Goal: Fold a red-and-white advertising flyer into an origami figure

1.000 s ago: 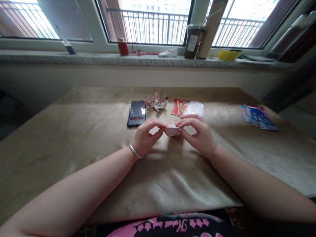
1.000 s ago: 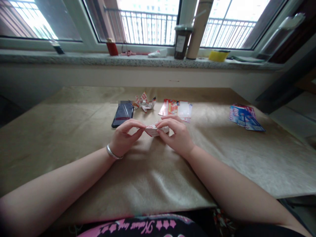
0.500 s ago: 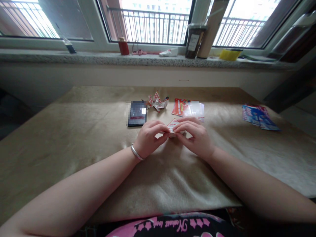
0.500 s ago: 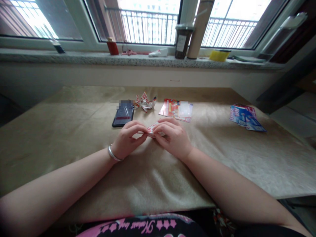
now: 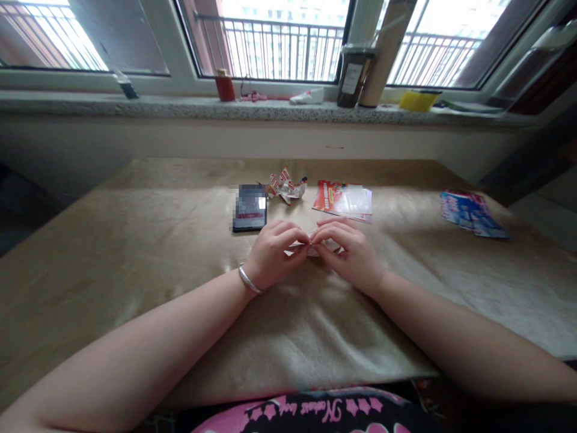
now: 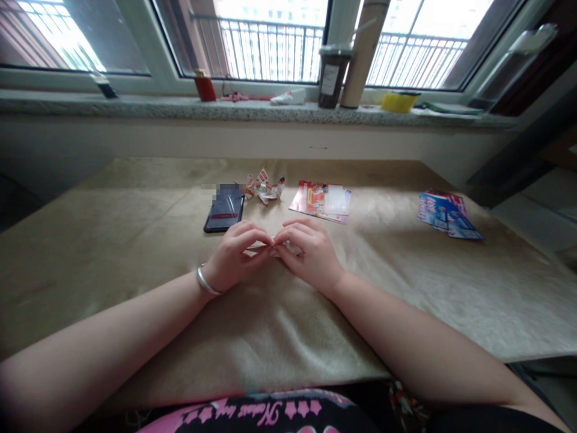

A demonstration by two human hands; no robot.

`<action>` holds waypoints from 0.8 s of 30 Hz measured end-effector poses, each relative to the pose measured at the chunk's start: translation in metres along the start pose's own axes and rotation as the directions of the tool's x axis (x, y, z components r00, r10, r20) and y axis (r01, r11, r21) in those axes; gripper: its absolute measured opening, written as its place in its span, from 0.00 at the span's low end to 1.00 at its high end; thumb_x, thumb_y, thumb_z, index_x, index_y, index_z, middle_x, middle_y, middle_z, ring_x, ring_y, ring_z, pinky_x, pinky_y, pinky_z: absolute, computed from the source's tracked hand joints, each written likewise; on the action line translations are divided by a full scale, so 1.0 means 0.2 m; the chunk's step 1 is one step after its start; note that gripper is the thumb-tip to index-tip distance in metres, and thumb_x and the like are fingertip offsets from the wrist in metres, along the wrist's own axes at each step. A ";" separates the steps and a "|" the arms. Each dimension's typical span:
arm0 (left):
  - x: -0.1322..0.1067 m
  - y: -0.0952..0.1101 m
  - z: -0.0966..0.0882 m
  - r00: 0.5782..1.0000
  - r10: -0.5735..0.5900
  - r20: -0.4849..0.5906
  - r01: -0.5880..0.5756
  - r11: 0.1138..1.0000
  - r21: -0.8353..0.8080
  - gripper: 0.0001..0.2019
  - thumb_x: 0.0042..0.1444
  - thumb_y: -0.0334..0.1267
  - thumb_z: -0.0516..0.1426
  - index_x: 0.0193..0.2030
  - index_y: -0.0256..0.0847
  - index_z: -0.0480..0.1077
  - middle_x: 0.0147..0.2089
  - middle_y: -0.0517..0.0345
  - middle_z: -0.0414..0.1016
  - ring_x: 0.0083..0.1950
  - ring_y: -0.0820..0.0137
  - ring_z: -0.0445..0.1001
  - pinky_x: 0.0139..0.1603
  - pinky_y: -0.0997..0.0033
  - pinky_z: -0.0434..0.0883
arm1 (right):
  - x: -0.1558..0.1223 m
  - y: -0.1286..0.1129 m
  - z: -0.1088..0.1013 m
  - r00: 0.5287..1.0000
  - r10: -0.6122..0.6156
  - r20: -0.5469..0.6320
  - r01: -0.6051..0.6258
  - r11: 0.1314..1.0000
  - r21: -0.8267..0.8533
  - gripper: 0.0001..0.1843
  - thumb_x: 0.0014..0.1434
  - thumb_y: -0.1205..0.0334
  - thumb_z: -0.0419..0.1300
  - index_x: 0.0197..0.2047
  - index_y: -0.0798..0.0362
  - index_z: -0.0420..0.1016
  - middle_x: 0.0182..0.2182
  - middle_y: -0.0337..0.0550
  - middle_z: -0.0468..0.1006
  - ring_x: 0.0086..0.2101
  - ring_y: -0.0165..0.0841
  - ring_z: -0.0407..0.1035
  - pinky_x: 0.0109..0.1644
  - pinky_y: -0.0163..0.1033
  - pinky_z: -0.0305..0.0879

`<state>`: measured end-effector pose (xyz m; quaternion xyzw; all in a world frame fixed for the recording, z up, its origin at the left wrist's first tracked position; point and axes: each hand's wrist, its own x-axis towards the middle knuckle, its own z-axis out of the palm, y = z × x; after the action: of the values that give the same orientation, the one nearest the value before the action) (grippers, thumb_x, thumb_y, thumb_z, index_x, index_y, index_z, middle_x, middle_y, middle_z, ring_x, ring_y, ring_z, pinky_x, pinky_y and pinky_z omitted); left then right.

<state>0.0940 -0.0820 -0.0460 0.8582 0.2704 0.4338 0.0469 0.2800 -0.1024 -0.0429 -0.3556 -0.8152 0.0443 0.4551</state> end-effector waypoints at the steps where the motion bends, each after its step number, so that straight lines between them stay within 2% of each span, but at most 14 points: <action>1: 0.00 0.00 0.00 1.000 0.008 0.005 -0.008 1.000 0.018 0.01 0.53 0.32 0.57 0.31 0.40 0.69 0.31 0.59 0.72 0.33 0.71 0.69 0.37 0.71 0.66 | 0.00 0.00 0.00 1.000 0.003 0.002 -0.003 1.000 -0.002 0.03 0.56 0.65 0.59 0.32 0.48 0.71 0.31 0.38 0.79 0.43 0.36 0.71 0.48 0.46 0.67; 7: 0.00 -0.01 0.00 0.999 0.033 -0.019 -0.032 0.999 0.035 0.04 0.53 0.33 0.57 0.28 0.40 0.67 0.30 0.59 0.72 0.32 0.72 0.68 0.37 0.71 0.65 | 0.00 0.00 0.00 0.999 0.046 0.022 -0.047 0.998 0.029 0.03 0.53 0.65 0.60 0.32 0.48 0.71 0.31 0.39 0.78 0.44 0.38 0.70 0.49 0.47 0.67; 18: -0.01 -0.01 0.01 0.998 0.051 -0.046 -0.045 0.992 0.116 0.00 0.54 0.34 0.58 0.33 0.43 0.70 0.34 0.60 0.75 0.36 0.70 0.69 0.42 0.67 0.64 | 0.02 -0.03 -0.03 0.993 -0.118 -0.015 0.116 0.991 -0.060 0.05 0.53 0.67 0.59 0.32 0.47 0.71 0.34 0.39 0.77 0.44 0.36 0.69 0.50 0.45 0.67; 24: 0.00 -0.01 0.00 0.997 0.040 -0.061 -0.033 0.994 0.108 0.02 0.54 0.34 0.58 0.30 0.43 0.71 0.33 0.61 0.75 0.35 0.71 0.69 0.42 0.67 0.64 | 0.02 -0.02 -0.02 0.998 -0.062 -0.001 0.062 0.997 -0.043 0.05 0.53 0.67 0.59 0.33 0.47 0.71 0.34 0.39 0.77 0.46 0.37 0.69 0.51 0.46 0.66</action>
<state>0.0932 -0.0806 -0.0469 0.8501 0.2788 0.4465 -0.0159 0.2798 -0.1049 -0.0361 -0.3399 -0.8260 0.0124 0.4494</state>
